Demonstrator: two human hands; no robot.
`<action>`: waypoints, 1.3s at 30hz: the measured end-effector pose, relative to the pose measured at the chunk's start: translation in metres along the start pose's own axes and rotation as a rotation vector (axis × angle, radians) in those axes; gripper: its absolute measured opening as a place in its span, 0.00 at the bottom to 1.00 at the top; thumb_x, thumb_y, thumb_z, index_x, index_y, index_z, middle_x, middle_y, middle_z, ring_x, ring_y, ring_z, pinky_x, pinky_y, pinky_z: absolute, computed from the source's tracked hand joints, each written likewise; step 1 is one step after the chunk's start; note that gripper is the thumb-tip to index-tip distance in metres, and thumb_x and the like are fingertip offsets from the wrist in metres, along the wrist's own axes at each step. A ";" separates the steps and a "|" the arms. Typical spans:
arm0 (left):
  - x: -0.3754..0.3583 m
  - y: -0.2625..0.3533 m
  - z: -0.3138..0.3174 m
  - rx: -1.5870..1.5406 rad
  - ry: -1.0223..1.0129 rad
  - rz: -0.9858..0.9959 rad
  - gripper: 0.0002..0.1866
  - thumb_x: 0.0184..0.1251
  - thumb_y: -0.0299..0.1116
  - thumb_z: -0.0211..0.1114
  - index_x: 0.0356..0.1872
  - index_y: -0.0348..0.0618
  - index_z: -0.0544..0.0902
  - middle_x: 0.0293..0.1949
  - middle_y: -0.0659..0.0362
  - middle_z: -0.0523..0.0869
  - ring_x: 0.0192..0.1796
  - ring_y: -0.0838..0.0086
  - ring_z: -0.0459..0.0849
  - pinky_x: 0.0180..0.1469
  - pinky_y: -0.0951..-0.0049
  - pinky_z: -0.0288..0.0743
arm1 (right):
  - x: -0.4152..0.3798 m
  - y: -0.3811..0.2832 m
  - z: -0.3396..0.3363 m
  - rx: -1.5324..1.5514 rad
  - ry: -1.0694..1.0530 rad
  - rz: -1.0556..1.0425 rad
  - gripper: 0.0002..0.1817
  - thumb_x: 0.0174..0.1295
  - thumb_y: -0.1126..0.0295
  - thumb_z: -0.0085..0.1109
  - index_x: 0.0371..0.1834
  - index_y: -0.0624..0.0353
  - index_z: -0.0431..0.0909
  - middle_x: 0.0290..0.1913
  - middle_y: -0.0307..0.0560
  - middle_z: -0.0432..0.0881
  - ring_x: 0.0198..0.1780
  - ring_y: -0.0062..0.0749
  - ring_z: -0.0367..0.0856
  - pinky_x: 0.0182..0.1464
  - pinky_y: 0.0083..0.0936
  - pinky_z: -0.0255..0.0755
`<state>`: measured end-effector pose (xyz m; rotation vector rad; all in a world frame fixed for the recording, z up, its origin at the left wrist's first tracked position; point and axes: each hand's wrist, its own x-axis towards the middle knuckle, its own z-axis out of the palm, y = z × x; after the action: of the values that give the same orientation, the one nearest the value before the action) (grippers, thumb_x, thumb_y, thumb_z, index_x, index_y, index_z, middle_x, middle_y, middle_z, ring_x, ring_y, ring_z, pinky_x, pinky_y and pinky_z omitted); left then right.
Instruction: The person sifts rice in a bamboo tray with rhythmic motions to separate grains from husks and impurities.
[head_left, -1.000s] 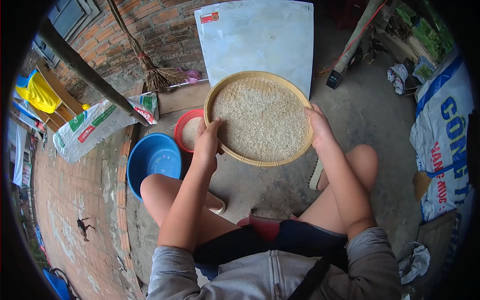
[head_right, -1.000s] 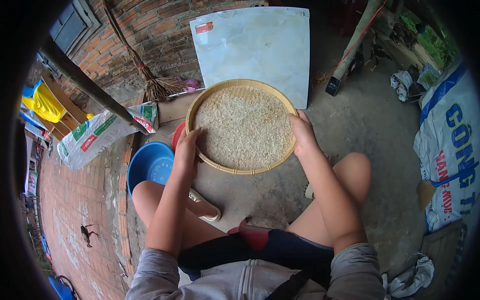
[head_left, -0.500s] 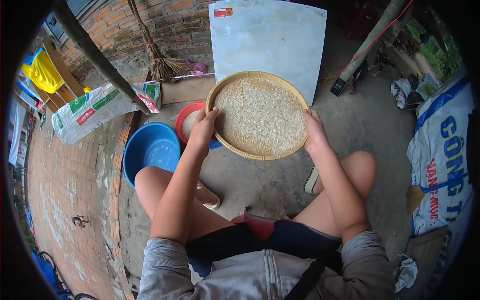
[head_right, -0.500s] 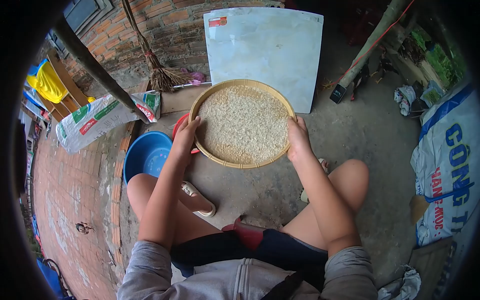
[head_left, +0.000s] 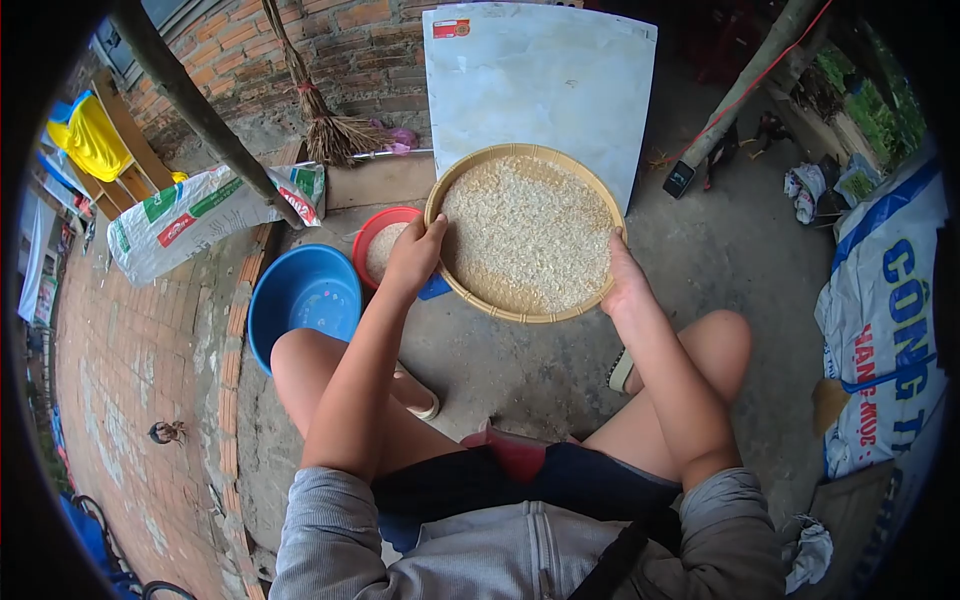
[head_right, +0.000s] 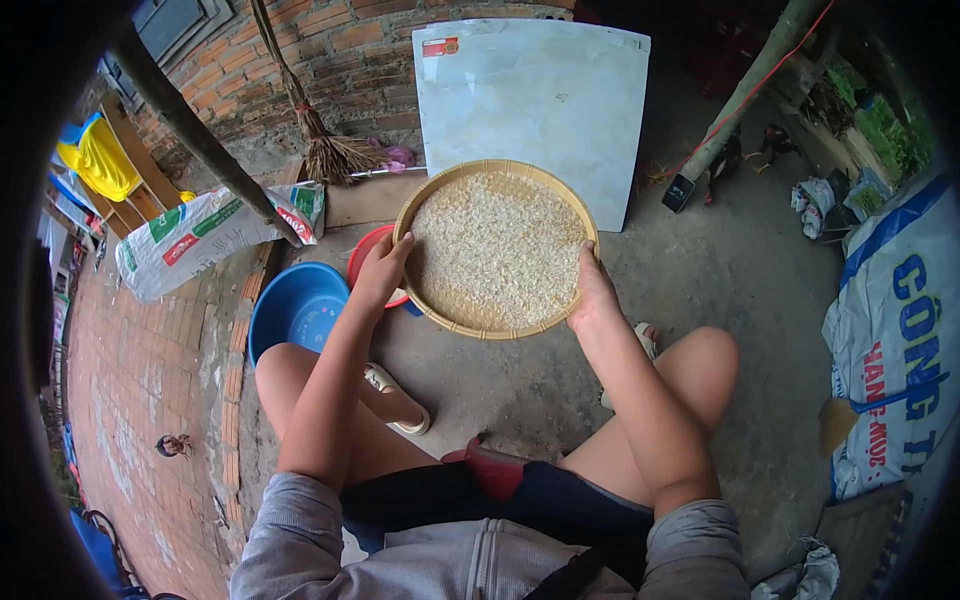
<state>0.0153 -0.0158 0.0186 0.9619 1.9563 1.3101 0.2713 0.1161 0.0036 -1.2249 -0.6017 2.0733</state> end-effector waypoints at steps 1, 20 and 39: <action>0.002 -0.002 0.002 0.089 0.056 0.104 0.24 0.70 0.44 0.51 0.60 0.38 0.70 0.37 0.48 0.82 0.43 0.62 0.83 0.46 0.64 0.74 | 0.002 0.001 -0.001 0.017 -0.043 -0.024 0.32 0.70 0.43 0.35 0.69 0.53 0.60 0.67 0.48 0.66 0.66 0.41 0.66 0.65 0.43 0.62; -0.035 -0.004 0.086 0.804 -0.085 0.523 0.36 0.72 0.54 0.42 0.71 0.36 0.52 0.72 0.43 0.52 0.75 0.51 0.47 0.74 0.56 0.41 | 0.003 0.041 0.006 0.092 -0.155 -0.007 0.40 0.65 0.34 0.27 0.73 0.49 0.50 0.70 0.47 0.59 0.69 0.42 0.61 0.67 0.46 0.61; -0.011 0.009 0.123 0.619 -0.228 0.746 0.26 0.73 0.43 0.46 0.65 0.36 0.66 0.67 0.46 0.64 0.71 0.55 0.59 0.71 0.60 0.55 | -0.013 0.080 0.024 0.032 -0.252 0.204 0.45 0.60 0.28 0.22 0.73 0.47 0.49 0.70 0.45 0.61 0.70 0.37 0.60 0.67 0.43 0.60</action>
<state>0.1204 0.0403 -0.0145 2.1904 1.9132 0.8507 0.2311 0.0504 -0.0308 -1.0512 -0.5730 2.4228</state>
